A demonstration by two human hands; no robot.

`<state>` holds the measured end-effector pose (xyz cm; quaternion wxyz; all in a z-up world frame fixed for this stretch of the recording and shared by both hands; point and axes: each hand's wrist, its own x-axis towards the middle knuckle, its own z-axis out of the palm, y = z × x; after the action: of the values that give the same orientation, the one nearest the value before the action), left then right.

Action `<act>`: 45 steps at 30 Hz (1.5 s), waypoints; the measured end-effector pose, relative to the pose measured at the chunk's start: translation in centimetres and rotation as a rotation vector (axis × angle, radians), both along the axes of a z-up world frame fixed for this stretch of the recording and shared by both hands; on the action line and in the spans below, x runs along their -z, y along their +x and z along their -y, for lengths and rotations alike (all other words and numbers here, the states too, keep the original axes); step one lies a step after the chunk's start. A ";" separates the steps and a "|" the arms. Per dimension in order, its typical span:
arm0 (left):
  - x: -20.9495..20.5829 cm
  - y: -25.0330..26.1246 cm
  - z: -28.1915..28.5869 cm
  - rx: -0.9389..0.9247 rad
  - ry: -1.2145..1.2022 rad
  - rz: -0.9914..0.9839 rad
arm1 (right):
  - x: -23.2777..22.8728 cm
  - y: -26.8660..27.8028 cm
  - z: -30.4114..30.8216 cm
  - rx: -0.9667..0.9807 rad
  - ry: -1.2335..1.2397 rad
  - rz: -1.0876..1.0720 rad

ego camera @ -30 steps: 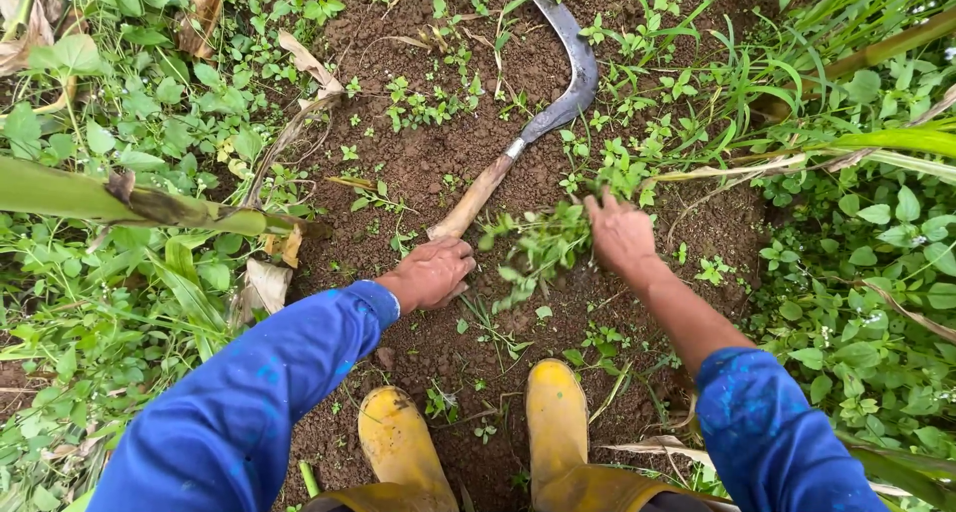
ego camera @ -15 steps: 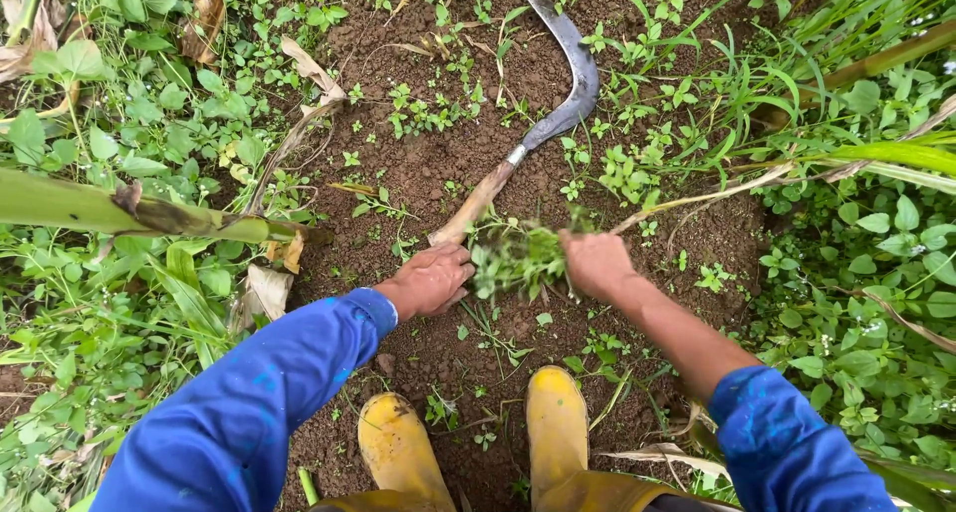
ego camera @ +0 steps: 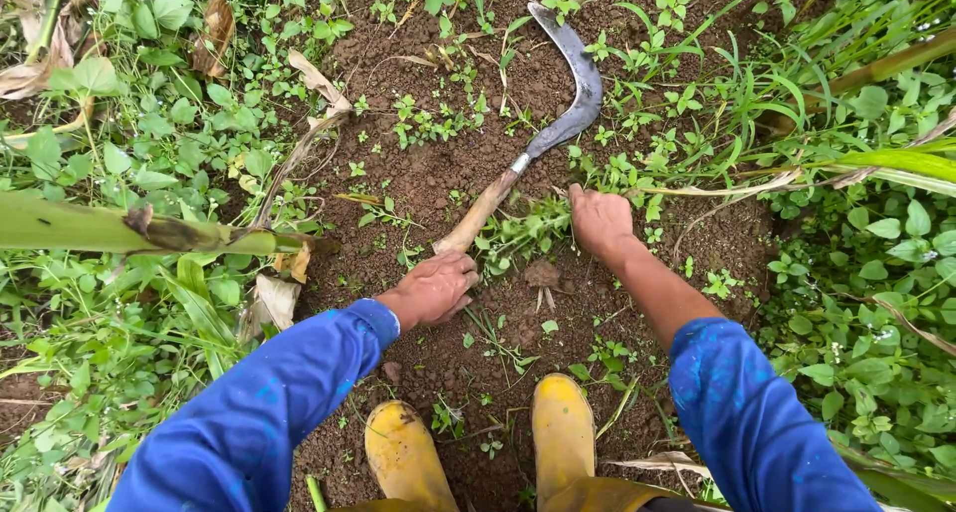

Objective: The person uses a sickle to cut weeds at the base of corn plants in a field. They then pull the cut weeds by hand and gather them into a pile on the ground.

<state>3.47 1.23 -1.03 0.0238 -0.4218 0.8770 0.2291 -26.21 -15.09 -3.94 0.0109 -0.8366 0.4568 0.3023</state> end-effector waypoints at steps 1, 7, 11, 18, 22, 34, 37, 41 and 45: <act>0.3 0.0 0.0 0.007 -0.015 -0.011 | -0.1 -0.1 0.1 0.041 -0.007 0.054; 0.1 0.1 0.2 0.035 -0.037 -0.017 | -3.6 -0.5 -5.5 0.015 0.087 0.305; -0.7 -0.2 0.4 0.024 -0.017 -0.021 | -4.3 -1.8 -4.8 0.007 -0.003 0.271; 0.3 -0.1 0.3 0.034 -0.009 0.008 | -3.7 -3.7 -0.6 0.115 -0.084 -0.052; -0.1 -0.2 0.3 0.038 0.015 0.024 | -0.4 -4.8 0.6 0.108 -0.121 -0.007; -0.1 -0.2 0.4 0.066 0.016 0.085 | -3.7 -1.3 -6.9 0.337 0.164 0.270; 0.0 -0.2 0.5 0.056 0.032 0.065 | -7.5 -1.6 -5.8 0.330 0.098 0.281; -0.6 -0.3 0.6 0.039 0.025 0.026 | -6.5 -4.2 -3.5 0.189 -0.087 0.027; -0.3 -0.4 0.4 0.041 0.014 0.012 | -5.9 -5.7 -1.9 0.146 -0.122 -0.035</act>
<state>3.11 0.80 -0.70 0.0367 -0.4047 0.8838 0.2320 -31.91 -13.24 1.92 -0.0259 -0.7947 0.5344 0.2868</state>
